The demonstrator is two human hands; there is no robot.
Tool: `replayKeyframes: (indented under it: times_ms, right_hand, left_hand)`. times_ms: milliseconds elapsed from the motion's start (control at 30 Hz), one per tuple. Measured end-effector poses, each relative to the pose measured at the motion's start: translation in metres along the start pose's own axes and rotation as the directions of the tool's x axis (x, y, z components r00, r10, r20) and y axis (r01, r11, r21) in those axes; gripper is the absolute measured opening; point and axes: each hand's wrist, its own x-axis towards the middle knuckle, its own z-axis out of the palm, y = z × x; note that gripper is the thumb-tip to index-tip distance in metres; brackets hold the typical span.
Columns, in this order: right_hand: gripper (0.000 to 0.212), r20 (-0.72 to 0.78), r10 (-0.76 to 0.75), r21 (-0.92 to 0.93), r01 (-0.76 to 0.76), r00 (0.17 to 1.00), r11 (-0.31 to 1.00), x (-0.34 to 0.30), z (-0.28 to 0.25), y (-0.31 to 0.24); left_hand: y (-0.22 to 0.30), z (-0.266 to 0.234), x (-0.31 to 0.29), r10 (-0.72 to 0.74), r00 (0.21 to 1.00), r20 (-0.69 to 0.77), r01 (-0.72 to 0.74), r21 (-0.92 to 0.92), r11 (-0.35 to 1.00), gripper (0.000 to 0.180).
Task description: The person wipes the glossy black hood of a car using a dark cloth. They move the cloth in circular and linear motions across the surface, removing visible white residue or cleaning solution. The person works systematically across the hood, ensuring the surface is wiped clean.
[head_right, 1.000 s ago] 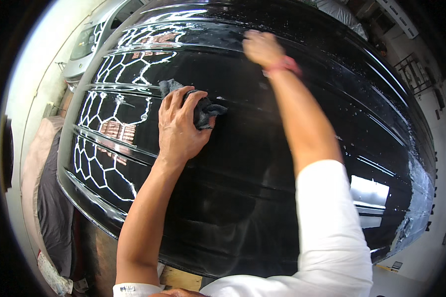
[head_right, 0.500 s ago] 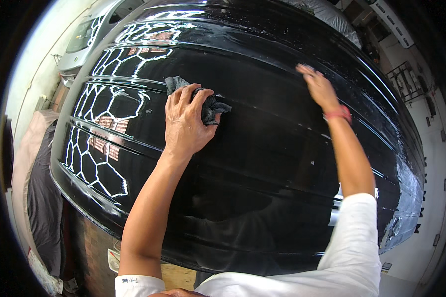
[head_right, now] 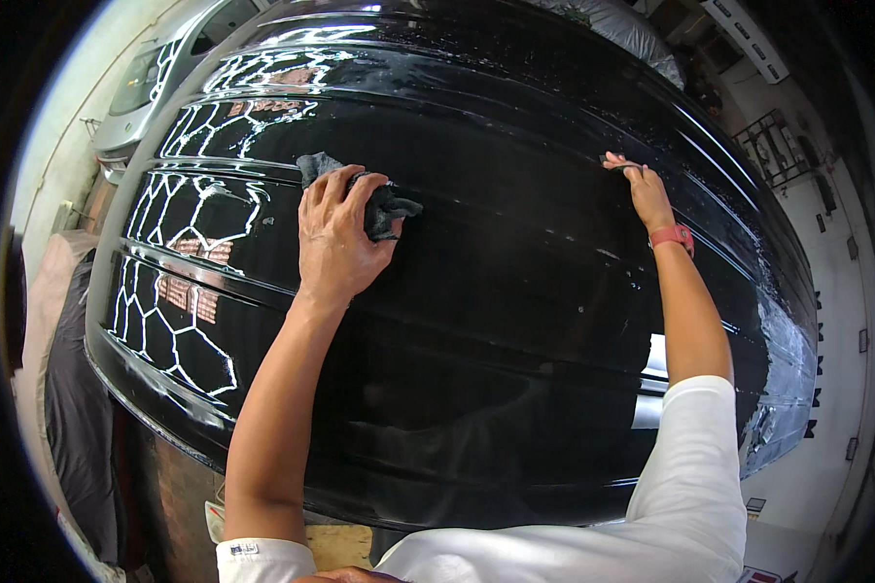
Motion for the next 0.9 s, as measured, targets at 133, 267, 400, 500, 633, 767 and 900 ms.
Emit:
replayKeyframes:
  times_ms: [133,267,400,500,633,767,900]
  right_hand:
    - [0.043,-0.018,-0.406,-0.372,0.371,0.914,0.851,0.047,0.058,-0.05]
    - [0.041,0.012,-0.289,-0.121,0.288,0.957,0.95,0.142,0.177,-0.237]
    - [0.038,-0.044,-0.534,-0.329,0.493,0.844,0.806,0.132,0.17,-0.169]
    - [0.04,-0.045,-0.513,-0.419,0.45,0.857,0.788,0.062,0.086,-0.057]
    - [0.045,-0.157,0.218,-0.176,-0.244,0.963,0.954,-0.033,-0.022,0.052]
    - [0.038,-0.108,-0.493,-0.393,0.418,0.863,0.819,0.064,0.092,-0.074]
    - [0.045,0.144,-0.321,-0.297,0.351,0.936,0.888,0.153,0.197,-0.28]
  left_hand:
    - [0.006,0.003,0.0,0.007,1.0,-0.001,-0.007,-0.015,1.0,0.051]
    - [-0.005,-0.009,0.004,0.045,0.998,0.037,-0.047,0.04,0.998,0.05]
    - [-0.008,-0.01,0.004,0.084,0.995,0.059,-0.086,0.04,0.995,0.05]
    - [-0.008,-0.012,0.002,0.053,0.998,0.027,-0.054,0.062,0.997,0.05]
    - [0.01,0.003,0.001,0.02,1.0,0.018,-0.021,0.075,0.997,0.052]
    - [0.004,0.001,0.0,0.023,0.999,0.023,-0.025,0.079,0.997,0.052]
    - [-0.004,-0.004,0.001,0.057,0.997,0.061,-0.059,0.041,0.997,0.055]
